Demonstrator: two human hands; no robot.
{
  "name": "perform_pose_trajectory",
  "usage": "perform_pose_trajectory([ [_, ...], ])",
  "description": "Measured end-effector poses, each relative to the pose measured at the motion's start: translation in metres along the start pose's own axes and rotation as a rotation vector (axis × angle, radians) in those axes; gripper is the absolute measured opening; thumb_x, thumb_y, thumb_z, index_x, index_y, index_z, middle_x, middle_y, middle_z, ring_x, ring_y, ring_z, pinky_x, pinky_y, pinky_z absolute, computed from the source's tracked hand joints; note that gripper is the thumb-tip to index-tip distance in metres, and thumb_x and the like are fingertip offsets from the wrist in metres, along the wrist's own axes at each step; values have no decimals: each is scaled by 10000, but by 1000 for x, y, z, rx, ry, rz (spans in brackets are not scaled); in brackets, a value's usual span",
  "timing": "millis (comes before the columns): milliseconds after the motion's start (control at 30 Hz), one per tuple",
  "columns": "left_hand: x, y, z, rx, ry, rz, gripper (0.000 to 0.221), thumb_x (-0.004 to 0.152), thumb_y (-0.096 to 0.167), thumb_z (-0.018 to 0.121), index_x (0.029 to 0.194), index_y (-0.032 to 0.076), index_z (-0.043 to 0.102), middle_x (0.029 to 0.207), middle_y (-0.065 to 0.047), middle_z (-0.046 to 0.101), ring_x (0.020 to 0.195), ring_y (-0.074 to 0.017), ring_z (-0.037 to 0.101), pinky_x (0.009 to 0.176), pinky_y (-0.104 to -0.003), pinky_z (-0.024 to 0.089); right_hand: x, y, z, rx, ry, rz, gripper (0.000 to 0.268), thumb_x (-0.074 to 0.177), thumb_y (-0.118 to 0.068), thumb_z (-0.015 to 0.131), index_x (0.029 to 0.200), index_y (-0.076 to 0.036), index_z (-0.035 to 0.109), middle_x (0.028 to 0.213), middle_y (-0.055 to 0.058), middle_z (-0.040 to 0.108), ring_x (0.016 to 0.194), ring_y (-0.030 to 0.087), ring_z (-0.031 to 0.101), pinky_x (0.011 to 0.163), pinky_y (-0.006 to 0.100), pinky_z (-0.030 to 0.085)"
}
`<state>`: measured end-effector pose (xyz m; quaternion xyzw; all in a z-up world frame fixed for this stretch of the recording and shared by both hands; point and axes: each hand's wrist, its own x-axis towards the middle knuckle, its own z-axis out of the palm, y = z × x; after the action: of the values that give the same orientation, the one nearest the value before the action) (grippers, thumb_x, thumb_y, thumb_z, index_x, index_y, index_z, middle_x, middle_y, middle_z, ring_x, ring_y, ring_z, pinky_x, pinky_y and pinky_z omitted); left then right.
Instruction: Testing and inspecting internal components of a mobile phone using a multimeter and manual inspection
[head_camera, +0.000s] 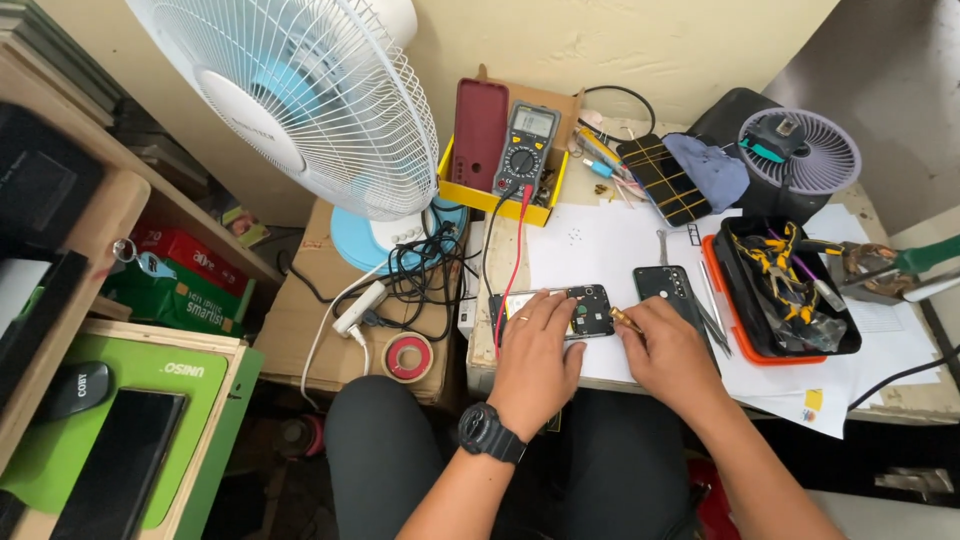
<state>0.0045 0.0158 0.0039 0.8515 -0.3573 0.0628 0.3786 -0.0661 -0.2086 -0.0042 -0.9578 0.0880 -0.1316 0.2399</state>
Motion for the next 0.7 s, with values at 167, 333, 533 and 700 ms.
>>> perform_pose_trajectory([
  [167,0,0,0,5,-9,-4,582,1007,162,824,1543,-18,684,1509,-244,697,1545,-473,596,1262,-578,446,-1,2,3,-38,7,-2,143,1038,-183,764,1141,-162,860,1022,86,757,1018,385,809,866,446,659],
  [333,0,5,-2,14,-12,-22,573,1018,166,814,1545,-20,685,1515,-242,698,1552,-468,593,1267,-578,441,-2,5,3,-38,-24,15,149,1062,-171,749,1143,-147,871,1010,65,762,965,351,822,837,412,669],
  [533,-4,1,5,59,67,17,624,940,185,868,1514,10,697,1490,-216,719,1506,-466,638,1219,-576,479,-6,22,18,-386,169,-222,131,1047,-373,744,1130,-294,807,1034,-53,710,1004,232,817,852,334,663],
  [700,-6,-5,15,-1,145,73,616,924,151,808,1509,0,687,1565,-210,699,1524,-466,603,1274,-606,458,-6,5,6,-392,23,-143,101,1066,-320,686,1095,-233,729,1099,25,670,1031,343,760,815,539,630],
])
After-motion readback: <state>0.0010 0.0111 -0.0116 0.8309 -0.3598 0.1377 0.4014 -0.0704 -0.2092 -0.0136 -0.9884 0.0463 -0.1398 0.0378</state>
